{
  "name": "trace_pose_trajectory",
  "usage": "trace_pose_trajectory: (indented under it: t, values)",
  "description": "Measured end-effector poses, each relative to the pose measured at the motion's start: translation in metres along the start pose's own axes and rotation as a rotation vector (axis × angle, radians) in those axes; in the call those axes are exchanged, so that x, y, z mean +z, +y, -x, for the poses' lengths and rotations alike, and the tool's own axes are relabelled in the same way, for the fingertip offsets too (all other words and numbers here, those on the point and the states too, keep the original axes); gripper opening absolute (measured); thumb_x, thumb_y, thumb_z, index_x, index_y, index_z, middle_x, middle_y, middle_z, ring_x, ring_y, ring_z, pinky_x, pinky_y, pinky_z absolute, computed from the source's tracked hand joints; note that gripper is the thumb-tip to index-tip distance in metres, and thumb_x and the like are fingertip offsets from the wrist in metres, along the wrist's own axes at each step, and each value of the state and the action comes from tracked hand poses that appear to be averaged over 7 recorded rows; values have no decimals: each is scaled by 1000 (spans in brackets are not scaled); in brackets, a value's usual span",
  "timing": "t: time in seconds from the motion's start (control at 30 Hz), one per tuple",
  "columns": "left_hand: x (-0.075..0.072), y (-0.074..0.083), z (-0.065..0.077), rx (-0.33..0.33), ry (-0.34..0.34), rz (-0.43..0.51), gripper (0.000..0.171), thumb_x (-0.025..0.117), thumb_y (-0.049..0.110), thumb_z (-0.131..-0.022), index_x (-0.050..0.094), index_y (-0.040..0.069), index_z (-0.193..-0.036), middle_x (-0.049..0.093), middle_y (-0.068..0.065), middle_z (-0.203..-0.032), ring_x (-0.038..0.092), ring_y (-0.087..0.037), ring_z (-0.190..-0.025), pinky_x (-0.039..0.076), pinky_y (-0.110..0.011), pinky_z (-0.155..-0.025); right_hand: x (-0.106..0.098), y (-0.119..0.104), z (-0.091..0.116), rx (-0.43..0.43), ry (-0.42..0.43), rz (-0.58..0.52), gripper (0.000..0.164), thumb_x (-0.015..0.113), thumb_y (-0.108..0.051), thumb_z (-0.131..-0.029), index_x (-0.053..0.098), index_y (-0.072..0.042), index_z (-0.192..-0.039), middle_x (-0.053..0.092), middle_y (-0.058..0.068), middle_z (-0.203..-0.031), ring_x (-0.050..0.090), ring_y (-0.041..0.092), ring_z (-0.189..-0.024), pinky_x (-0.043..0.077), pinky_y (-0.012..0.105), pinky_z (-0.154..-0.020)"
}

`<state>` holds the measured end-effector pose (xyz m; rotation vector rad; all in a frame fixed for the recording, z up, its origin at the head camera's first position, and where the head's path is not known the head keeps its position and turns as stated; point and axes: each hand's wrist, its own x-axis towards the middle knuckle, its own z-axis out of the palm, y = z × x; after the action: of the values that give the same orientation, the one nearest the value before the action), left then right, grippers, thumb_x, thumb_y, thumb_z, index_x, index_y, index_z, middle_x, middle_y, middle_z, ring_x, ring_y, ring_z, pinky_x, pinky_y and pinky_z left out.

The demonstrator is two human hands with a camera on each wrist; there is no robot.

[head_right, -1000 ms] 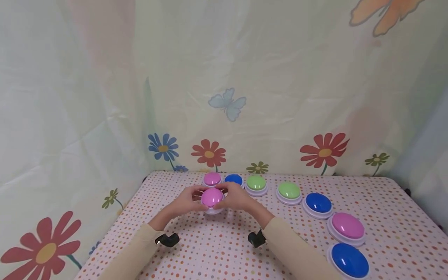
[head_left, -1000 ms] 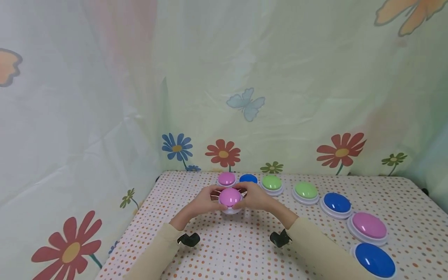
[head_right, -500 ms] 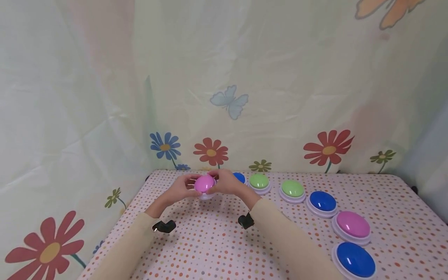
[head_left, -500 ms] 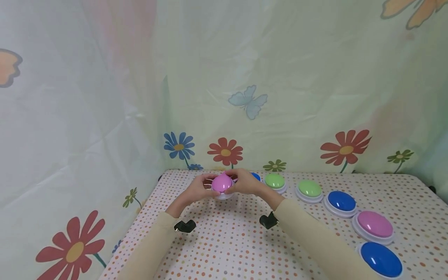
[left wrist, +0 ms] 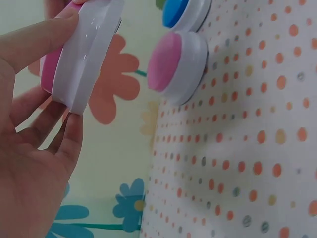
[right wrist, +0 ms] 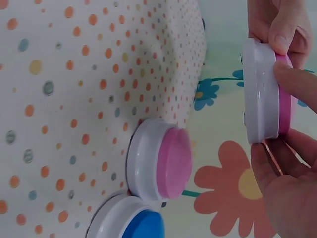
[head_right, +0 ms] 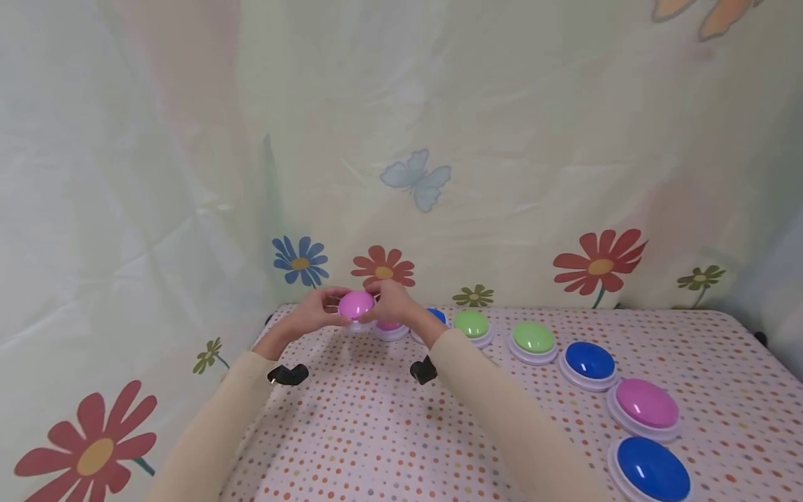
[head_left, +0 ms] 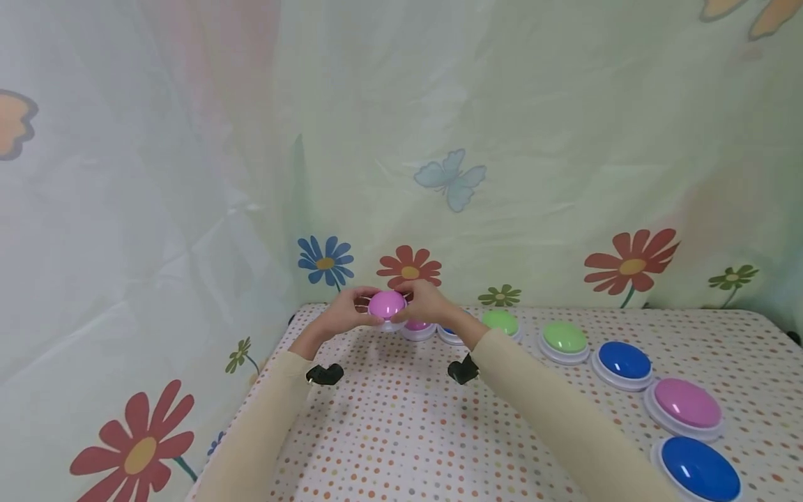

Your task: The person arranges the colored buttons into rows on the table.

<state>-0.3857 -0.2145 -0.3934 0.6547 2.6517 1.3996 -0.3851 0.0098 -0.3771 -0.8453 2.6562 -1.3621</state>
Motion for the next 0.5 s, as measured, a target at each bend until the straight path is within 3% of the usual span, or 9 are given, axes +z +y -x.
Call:
trace_pose_trajectory:
  t: [0.23,0.5]
  values:
    - [-14,-6,-15,-45,21,22,59,80,14,-81,55,6,-133,59,-10,-123,58,-31,-108,53,-37,-85,2,0,-20,35,28,-48,47,83,-11,-77,65,-4,-120,66,8,-109,59,23,-96,51,35,-84]
    - [-14,-16,-23,-85,37,42,57,79,13,-81,56,2,-132,60,-12,-123,58,-28,-106,53,-36,-86,14,12,-38,107,3,-35,54,80,-15,-80,58,0,-128,62,13,-119,58,27,-106,51,38,-88]
